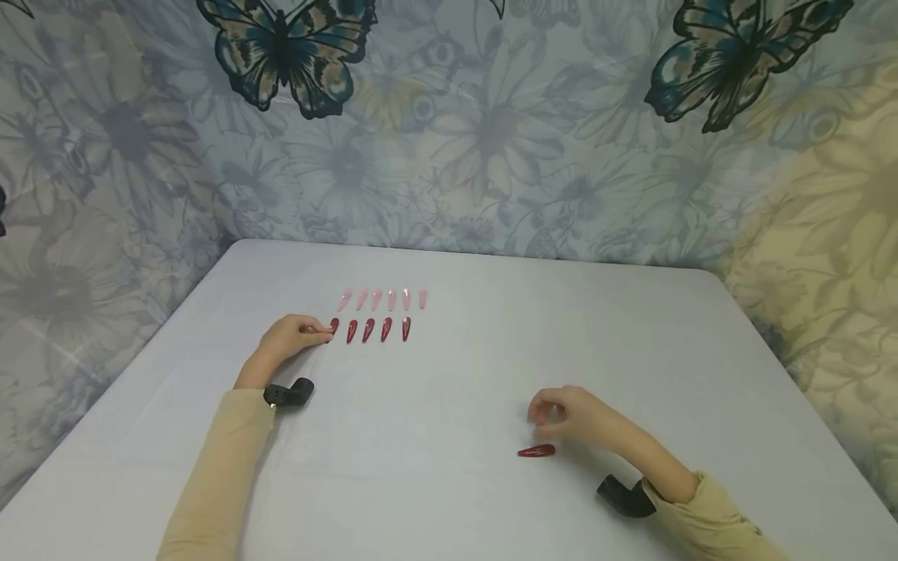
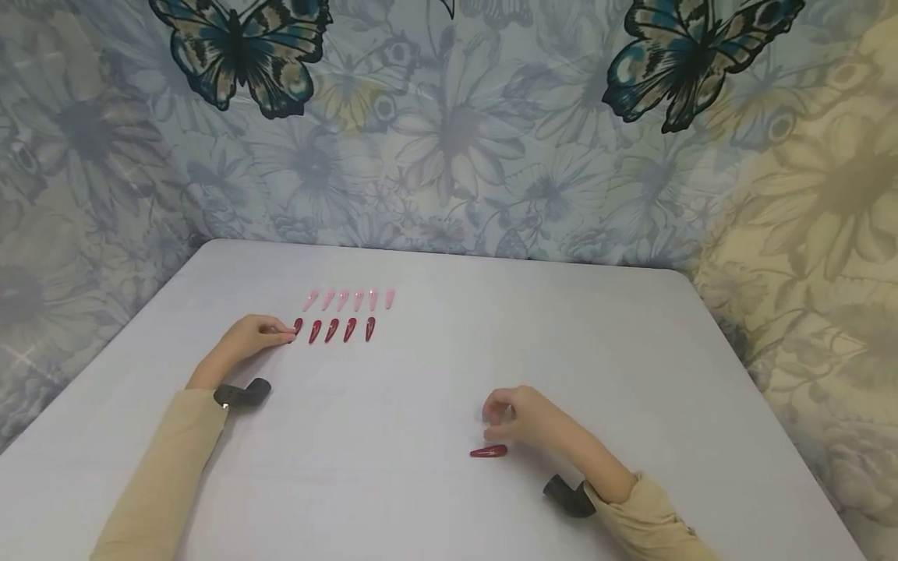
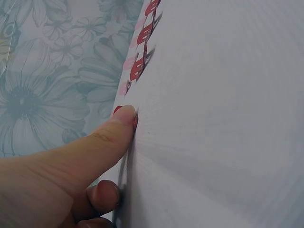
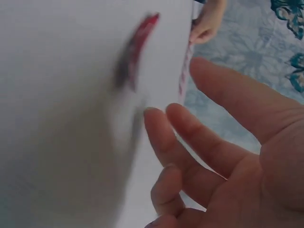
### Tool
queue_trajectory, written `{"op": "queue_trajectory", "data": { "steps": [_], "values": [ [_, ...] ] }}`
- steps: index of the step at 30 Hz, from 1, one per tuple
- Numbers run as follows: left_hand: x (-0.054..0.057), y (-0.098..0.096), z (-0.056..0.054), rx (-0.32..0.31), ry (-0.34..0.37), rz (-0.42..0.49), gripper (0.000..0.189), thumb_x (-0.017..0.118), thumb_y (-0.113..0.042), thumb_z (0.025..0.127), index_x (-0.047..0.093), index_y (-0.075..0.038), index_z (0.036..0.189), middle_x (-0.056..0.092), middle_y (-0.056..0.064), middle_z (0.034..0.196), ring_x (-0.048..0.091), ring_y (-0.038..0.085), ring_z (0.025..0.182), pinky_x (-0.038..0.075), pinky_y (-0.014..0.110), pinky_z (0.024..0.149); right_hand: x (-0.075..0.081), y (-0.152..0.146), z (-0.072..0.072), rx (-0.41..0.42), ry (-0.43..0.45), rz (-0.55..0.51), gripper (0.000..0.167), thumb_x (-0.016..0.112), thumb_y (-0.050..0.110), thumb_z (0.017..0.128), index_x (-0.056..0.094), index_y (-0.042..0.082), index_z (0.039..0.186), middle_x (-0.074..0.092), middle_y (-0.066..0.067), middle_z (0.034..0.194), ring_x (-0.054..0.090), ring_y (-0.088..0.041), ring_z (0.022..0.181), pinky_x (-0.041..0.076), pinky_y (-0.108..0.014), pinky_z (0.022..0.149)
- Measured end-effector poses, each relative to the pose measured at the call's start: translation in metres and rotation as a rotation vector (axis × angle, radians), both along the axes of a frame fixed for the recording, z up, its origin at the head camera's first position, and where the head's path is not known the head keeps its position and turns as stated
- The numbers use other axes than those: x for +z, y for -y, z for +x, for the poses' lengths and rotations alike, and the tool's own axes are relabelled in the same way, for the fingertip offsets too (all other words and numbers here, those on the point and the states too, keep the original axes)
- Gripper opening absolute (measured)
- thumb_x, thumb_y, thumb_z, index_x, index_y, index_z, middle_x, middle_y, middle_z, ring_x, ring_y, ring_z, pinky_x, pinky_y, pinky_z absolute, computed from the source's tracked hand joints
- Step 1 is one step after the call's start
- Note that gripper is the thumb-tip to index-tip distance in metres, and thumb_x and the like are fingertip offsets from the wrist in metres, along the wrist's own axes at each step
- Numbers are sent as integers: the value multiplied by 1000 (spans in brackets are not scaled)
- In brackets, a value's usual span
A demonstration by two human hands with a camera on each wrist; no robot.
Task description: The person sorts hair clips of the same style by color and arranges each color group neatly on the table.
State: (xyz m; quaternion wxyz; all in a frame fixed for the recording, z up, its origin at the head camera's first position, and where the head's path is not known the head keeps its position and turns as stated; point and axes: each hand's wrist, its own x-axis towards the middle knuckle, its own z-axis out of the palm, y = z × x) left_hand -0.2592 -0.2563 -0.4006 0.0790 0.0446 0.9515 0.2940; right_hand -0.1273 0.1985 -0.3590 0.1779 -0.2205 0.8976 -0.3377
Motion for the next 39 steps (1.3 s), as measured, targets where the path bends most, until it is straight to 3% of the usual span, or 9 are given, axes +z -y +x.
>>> {"op": "queue_trajectory", "data": {
  "steps": [6,13,18,25,28,34,39],
  "values": [
    [3,-2,0,4,16,-12,28,69,-30,91,75,-5,103,68,22,116,59,33,98,46,49,90,-8,2,9,-38,71,23,21,78,12,77,63,8,92,57,4,81,39,-5,66,36,-19,57],
    [2,-6,0,7,7,1,29,70,-30,90,75,-4,101,68,22,114,57,28,91,46,45,84,-6,7,17,-138,-42,136,22,83,12,71,62,16,78,51,2,76,36,-13,75,32,-21,58],
    [0,-4,0,0,-7,-7,29,69,-30,90,75,-5,102,68,22,115,59,31,95,46,48,89,-4,8,19,-134,-81,182,24,84,14,70,62,18,76,51,5,74,37,-10,73,33,-20,59],
    [-1,-5,1,13,11,16,29,71,-30,89,75,-4,101,68,18,98,51,24,83,40,34,73,-6,5,16,-36,31,47,10,75,2,76,66,7,78,58,7,63,44,0,60,40,-18,55],
    [-1,-5,1,19,15,6,29,71,-30,89,75,-4,100,68,16,96,50,23,82,38,31,72,-8,3,16,22,36,8,7,70,1,80,68,7,78,58,7,64,43,2,62,40,-17,56],
    [0,-3,2,11,4,-5,29,70,-30,90,75,-4,101,69,20,106,54,26,87,43,38,79,-10,0,11,105,-51,-18,7,62,7,91,60,12,87,60,8,83,45,4,75,44,-19,66],
    [1,-1,1,11,3,-6,29,69,-31,90,75,-5,101,69,20,112,58,29,92,46,46,86,-8,-2,7,60,33,-136,5,56,4,95,56,9,92,60,-2,78,49,1,56,42,-19,51]
  ]
}}
